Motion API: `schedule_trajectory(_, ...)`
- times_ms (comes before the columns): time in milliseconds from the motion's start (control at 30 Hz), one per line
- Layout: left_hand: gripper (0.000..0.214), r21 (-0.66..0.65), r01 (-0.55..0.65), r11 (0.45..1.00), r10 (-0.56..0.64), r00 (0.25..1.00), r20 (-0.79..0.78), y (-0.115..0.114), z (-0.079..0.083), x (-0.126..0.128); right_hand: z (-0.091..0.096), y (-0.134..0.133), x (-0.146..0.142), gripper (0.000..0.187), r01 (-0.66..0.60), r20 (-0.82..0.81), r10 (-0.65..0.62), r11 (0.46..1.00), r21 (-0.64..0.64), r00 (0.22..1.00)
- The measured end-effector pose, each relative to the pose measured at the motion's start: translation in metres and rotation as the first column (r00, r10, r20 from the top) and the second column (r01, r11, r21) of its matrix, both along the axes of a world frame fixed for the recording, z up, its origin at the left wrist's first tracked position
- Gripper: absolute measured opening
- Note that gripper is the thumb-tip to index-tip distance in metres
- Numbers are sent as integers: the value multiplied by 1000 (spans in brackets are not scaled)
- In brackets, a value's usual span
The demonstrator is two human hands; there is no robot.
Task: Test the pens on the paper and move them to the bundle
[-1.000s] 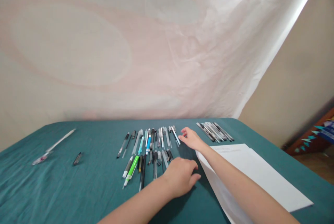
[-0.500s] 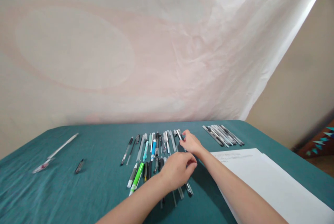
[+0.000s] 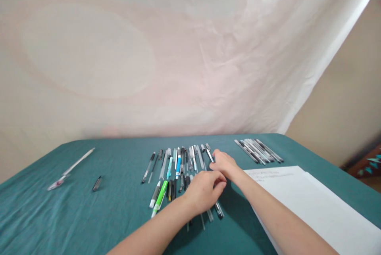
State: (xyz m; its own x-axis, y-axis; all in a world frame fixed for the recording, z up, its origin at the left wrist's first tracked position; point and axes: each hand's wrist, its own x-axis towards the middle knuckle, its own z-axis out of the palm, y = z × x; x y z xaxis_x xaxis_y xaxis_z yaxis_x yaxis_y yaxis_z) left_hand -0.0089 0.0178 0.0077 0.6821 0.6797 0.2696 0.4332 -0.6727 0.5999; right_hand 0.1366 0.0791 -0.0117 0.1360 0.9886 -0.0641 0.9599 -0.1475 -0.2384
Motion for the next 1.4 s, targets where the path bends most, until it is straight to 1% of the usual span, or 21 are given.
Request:
schedule_trajectory(300, 20, 2, 10, 1000, -10, 1000, 8, 1, 2, 1, 12, -8, 0, 37, -41, 68, 47, 996, -76, 997)
schedule_trajectory(633, 20, -32, 15, 999, -14, 1000, 22, 0, -1, 1, 15, -13, 3, 40, -89, 98, 98, 992, -94, 990)
schedule_trajectory(767, 20, -61, 6, 998, -2, 998, 62, 0, -2, 1, 20, -16, 10, 30, -119, 70, 125, 990, -80, 990)
schedule_trajectory(867, 19, -155, -40, 987, 63, 988, 144, 5, -6, 1, 28, -18, 16, 17, -187, 5, 188, 980, -73, 982)
schedule_trajectory(933, 19, -288, -67, 955, 132, 969, 209, 11, -8, 1, 35, -19, 20, 14, -239, -48, 236, 969, -63, 970)
schedule_trajectory(967, 20, -374, -74, 925, 173, 955, 239, 15, -9, 1, 39, -20, 21, 14, -266, -80, 261, 963, -53, 962)
schedule_trajectory(1033, 23, -540, -88, 837, 280, 917, 285, 23, -8, 0, 46, -23, 23, 15, -319, -194, 310, 948, -15, 931)
schedule_trajectory(1100, 24, -638, -96, 764, 390, 856, 338, 31, -4, -2, 53, -26, 24, 14, -364, -362, 350, 931, 32, 864)
schedule_trajectory(1167, 27, -694, -38, 719, 446, 792, 418, 36, 2, -6, 58, -30, 23, 12, -395, -511, 373, 916, 69, 775)
schedule_trajectory(1200, 28, -710, 10, 704, 456, 760, 462, 38, 4, -8, 60, -32, 21, 12, -409, -553, 380, 909, 77, 741)
schedule_trajectory(1267, 30, -718, 102, 689, 464, 698, 545, 41, 8, -10, 62, -35, 18, 12, -435, -594, 399, 896, 90, 699)
schedule_trajectory(1333, 29, -705, 153, 693, 467, 650, 600, 42, 10, -12, 63, -37, 15, 10, -446, -598, 414, 889, 104, 687)
schedule_trajectory(1400, 28, -698, 166, 697, 476, 621, 623, 42, 10, -13, 63, -38, 13, 8, -445, -604, 410, 890, 100, 683)
